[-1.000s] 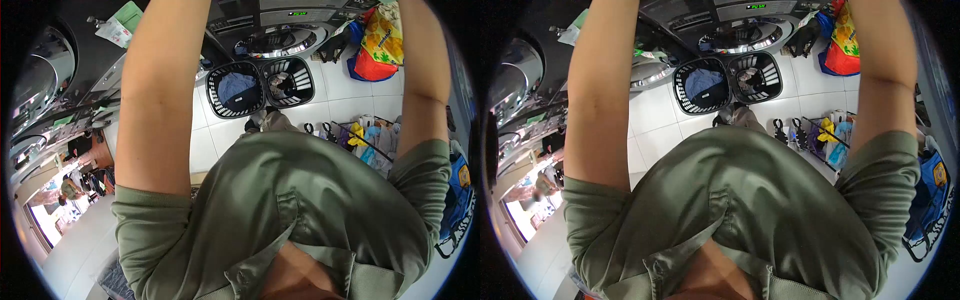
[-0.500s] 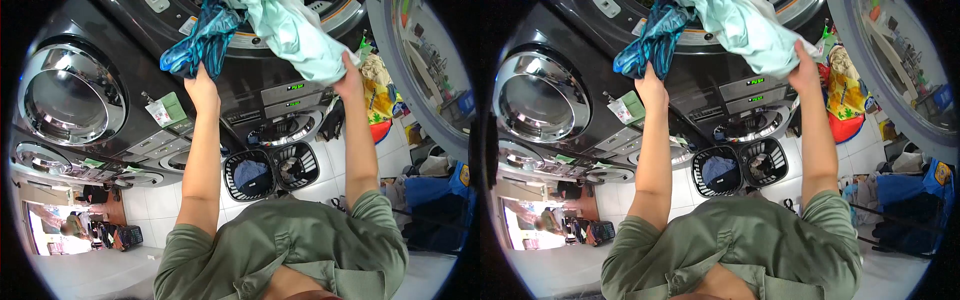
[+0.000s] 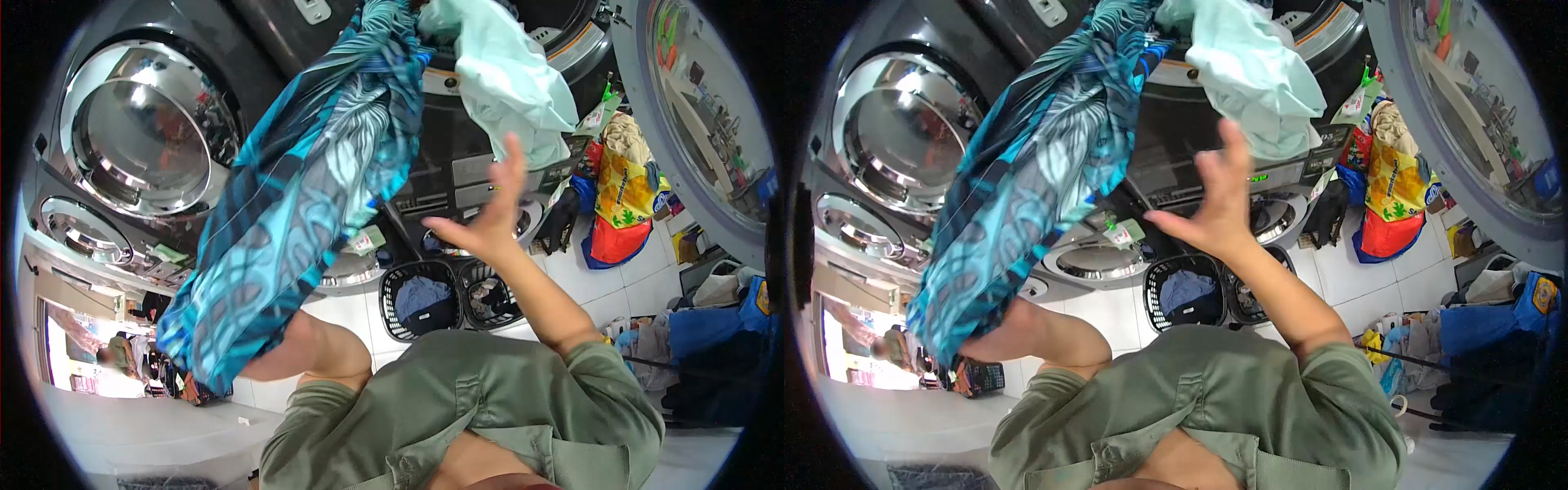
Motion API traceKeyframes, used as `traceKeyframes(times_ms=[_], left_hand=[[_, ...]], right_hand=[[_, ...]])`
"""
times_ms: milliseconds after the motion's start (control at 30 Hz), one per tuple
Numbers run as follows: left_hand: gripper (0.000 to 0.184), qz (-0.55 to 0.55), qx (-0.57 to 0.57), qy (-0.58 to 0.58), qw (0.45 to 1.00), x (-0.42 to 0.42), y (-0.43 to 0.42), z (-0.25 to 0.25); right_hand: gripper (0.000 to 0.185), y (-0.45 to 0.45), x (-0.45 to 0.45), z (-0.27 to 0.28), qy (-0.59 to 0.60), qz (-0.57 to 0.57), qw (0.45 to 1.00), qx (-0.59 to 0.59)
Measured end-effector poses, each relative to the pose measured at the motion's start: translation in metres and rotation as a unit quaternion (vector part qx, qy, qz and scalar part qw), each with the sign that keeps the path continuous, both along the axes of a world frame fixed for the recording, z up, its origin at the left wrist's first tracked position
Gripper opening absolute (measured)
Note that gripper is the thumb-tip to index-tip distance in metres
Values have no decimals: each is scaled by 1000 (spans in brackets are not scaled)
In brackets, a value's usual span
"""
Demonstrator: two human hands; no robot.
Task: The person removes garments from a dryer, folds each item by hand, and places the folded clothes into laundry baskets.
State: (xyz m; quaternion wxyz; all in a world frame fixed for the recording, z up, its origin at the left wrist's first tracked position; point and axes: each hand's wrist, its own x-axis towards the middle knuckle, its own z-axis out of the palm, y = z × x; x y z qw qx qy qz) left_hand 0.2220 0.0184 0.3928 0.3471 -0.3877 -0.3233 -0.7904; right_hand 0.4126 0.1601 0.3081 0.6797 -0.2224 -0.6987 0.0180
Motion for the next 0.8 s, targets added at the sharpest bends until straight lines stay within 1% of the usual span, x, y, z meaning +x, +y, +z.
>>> traceKeyframes(times_ms=[33,67,100,133,167,233,267,300,333,367,400,433,467,500,533,567,600,633,667,700,733,767,800], left_hand=[[37,60,-15,38,997,6,-15,7],[39,67,-22,59,996,8,-29,13],[40,-29,-4,48,998,8,-43,18],[42,-122,21,32,992,9,-58,22],[41,-74,-10,-24,997,-8,-67,21],[40,19,-79,-138,987,-53,-88,18],[40,63,-113,-195,972,-75,-98,15],[38,-63,-97,-212,970,-92,-103,9],[37,-180,-74,-239,951,-109,-108,4],[33,-188,-146,-201,950,-118,-99,-6],[30,-191,-216,-157,945,-127,-89,-16],[26,90,-419,-85,900,-135,-73,-32],[23,-56,-386,-122,913,-154,-58,-55],[21,-200,-343,-159,904,-170,-46,-72],[21,-255,-344,-187,884,-172,-38,-78],[20,-310,-346,-216,859,-169,-31,-86],[21,-372,-334,-248,830,-155,-23,-82],[22,-418,-347,-257,800,-151,-14,-88],[27,-423,-436,-225,762,-135,-7,-86],[32,-394,-522,-168,737,-123,7,-96],[33,-355,-603,-101,707,-89,11,-93],[28,-346,-657,-35,669,-51,9,-83],[27,-383,-622,98,676,-33,18,-92]], right_hand=[[84,1,-22,7,-7,12,998,61],[80,3,-41,17,19,24,996,88],[78,3,-56,28,46,37,991,119],[65,-3,-64,35,27,4,992,125],[48,-18,-66,47,-17,-37,988,146],[37,-38,-70,34,-209,8,974,85],[31,-40,-74,9,-322,106,940,23],[34,-46,-80,-32,-433,128,892,-3],[33,-59,-67,-64,-502,195,843,12],[38,-70,-58,-88,-540,306,765,-173],[49,-76,-47,-88,-648,343,619,-282],[52,-74,-34,-97,-643,315,609,-341],[47,-71,-14,-95,-549,311,682,-371],[42,-67,1,-86,-433,327,705,-456],[40,-60,19,-80,-371,290,740,-480],[40,-65,29,-79,-171,359,755,-522],[40,-56,41,-85,-227,353,758,-499],[41,-49,50,-85,-486,177,694,-501],[43,-61,48,-73,-576,79,668,-465],[45,-73,40,-65,-655,-17,627,-421],[47,-76,26,-73,-477,107,807,-332],[50,-81,7,-73,-311,216,852,-362],[53,-87,-11,-73,-149,332,860,-357]])
